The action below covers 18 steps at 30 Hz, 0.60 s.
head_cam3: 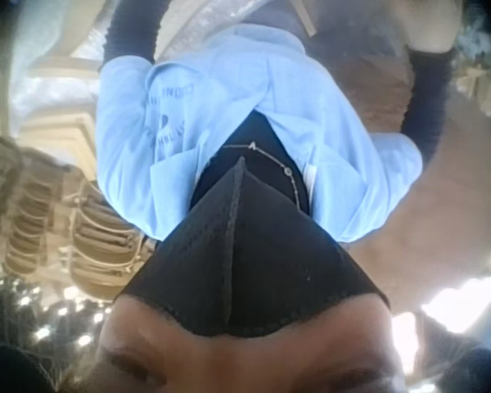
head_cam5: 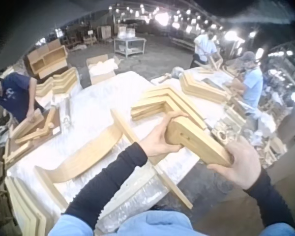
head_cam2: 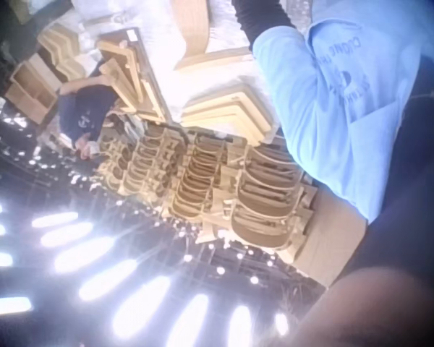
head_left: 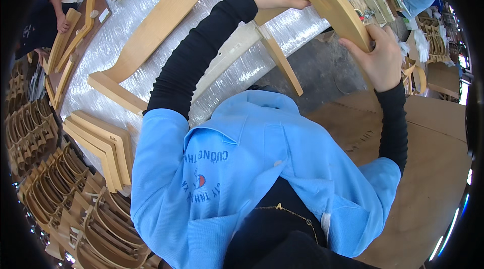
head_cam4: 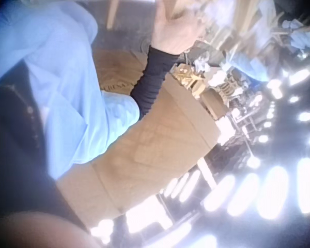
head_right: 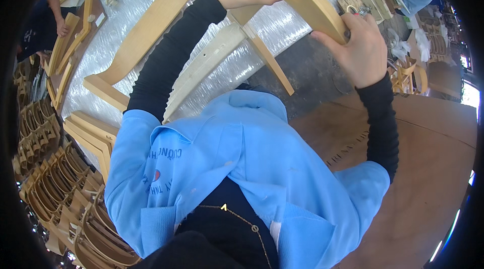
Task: The person assembles wooden chair frames by hand. They pick up curved wooden pieces, align them with the frame, and use a small tool to mark or adjust joints. The person repeats this process for multiple chair frames on a bubble-wrapped table.
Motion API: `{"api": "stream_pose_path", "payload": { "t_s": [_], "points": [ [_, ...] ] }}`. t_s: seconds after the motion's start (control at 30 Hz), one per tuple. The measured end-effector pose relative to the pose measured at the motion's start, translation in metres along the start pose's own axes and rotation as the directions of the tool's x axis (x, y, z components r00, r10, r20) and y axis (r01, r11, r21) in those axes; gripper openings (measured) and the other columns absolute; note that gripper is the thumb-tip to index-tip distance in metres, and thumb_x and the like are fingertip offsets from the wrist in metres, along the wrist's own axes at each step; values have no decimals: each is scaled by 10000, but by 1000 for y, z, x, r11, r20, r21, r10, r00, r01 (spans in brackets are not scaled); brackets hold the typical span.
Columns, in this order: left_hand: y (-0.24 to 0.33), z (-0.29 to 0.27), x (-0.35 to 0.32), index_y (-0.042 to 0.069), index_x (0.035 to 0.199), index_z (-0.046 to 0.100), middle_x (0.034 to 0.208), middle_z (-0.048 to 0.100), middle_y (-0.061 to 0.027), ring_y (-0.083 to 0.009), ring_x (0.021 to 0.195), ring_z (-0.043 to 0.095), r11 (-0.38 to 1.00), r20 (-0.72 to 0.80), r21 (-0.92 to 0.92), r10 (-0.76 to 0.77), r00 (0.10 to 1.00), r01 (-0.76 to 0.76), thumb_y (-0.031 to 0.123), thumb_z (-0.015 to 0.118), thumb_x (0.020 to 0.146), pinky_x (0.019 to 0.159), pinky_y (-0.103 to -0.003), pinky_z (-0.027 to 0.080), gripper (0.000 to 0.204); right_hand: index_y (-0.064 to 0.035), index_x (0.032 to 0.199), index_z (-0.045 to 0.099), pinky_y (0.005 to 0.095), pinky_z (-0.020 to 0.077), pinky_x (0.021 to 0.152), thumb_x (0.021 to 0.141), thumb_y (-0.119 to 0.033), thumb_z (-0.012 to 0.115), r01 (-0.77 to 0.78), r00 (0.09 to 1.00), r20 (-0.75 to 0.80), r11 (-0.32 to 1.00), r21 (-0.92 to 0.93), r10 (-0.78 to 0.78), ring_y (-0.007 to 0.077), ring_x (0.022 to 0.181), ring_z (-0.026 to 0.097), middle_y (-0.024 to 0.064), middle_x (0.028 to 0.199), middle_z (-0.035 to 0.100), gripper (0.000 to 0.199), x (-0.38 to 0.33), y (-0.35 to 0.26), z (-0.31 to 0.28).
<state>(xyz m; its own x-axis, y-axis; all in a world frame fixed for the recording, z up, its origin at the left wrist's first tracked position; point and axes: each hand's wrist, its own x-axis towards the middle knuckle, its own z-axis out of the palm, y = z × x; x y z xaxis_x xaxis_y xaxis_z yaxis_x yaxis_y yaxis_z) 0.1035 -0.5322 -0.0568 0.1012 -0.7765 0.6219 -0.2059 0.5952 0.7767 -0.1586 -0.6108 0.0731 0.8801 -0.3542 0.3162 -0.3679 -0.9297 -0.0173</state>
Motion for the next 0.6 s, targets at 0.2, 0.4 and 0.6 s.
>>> {"api": "stream_pose_path", "payload": {
  "t_s": [0.2, 0.4, 0.6],
  "points": [
    [-6, 10, -16, 130, 1525, 364, 1412, 497, -116, -237, 1351, 455, 999, -39, 30, -29, 999, 30, 2, 786, 693, 1147, -382, 363, 942, -24, 1037, 745, 295, 445, 671, 955, -412, 678, 171, 983, -134, 902, 397, -127, 186, 758, 588, 93, 839, 645, 402, -42, -58, -84],
    [-10, 10, -29, 128, 1519, 365, 1397, 493, -114, -241, 1346, 454, 990, -62, 80, -112, 992, 117, -10, 793, 667, 1148, -373, 358, 964, -74, 858, 802, 236, 332, 486, 938, -545, 661, 640, 742, -338, 464, 612, -578, 97, 581, 458, 29, 784, 626, 497, -58, -77, -77],
    [-14, 10, -10, 112, 1511, 368, 1393, 484, -121, -243, 1338, 449, 966, -88, 258, -11, 996, 33, -13, 800, 655, 1146, -371, 355, 967, -38, 841, 770, 231, 410, 531, 945, -466, 686, 727, 585, -494, 146, 671, -644, 119, 659, 528, 28, 823, 636, 449, -70, -79, -71]
  ]
}}
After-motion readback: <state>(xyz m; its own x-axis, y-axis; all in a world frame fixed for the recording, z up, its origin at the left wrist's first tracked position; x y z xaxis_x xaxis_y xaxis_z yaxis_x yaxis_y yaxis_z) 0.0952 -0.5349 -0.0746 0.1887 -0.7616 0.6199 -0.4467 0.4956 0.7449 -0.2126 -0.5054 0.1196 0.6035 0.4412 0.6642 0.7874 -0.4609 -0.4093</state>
